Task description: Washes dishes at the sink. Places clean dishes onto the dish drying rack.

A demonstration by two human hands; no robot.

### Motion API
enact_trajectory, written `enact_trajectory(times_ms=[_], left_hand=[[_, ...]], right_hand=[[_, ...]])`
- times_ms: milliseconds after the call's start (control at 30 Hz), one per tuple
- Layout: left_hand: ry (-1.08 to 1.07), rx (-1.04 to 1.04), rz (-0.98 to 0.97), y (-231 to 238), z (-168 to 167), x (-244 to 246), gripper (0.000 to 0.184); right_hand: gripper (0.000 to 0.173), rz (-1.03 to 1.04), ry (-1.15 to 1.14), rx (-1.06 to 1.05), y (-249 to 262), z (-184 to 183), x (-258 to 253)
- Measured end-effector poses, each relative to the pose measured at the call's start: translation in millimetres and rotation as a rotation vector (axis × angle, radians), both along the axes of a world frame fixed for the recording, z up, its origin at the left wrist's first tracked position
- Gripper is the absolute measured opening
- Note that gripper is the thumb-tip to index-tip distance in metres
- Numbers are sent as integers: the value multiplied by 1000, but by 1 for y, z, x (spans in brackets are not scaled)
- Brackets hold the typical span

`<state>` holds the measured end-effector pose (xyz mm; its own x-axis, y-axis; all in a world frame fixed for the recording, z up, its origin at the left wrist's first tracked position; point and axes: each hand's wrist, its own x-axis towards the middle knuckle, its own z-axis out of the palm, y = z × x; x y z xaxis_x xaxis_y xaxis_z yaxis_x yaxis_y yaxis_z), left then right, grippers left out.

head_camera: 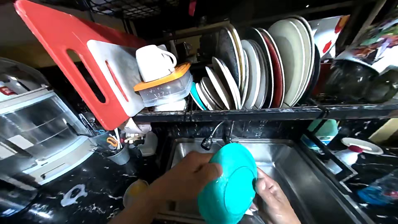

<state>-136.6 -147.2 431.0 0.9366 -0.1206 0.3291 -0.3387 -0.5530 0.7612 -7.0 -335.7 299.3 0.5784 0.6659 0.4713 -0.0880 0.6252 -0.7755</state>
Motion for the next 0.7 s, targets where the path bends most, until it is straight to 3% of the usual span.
enact_trajectory(times_ms=[67,133,300,400,500,600,700], left_hand=[[-34,53,60,9,1,12,42],[-118,246,195,18,11,26,50],[-585,846,717,50,54,77,27],[-599,1061,791,74,80,95,42],[-504,1125,768,87,86,97,51],[-739,1015,745,92,107,92,36],[-642,871,929,94,144,83,41]], right_hand=[[24,-34,118,-27,-2,3,-8],[23,-59,242,-10,-5,5,-12],[23,-201,250,-51,-13,-1,-20],[24,-275,305,-52,-21,-6,-17],[34,-346,325,-76,-29,-8,-14],[34,-372,292,-71,-31,-14,-5],[34,-376,284,-85,-29,-15,-2]])
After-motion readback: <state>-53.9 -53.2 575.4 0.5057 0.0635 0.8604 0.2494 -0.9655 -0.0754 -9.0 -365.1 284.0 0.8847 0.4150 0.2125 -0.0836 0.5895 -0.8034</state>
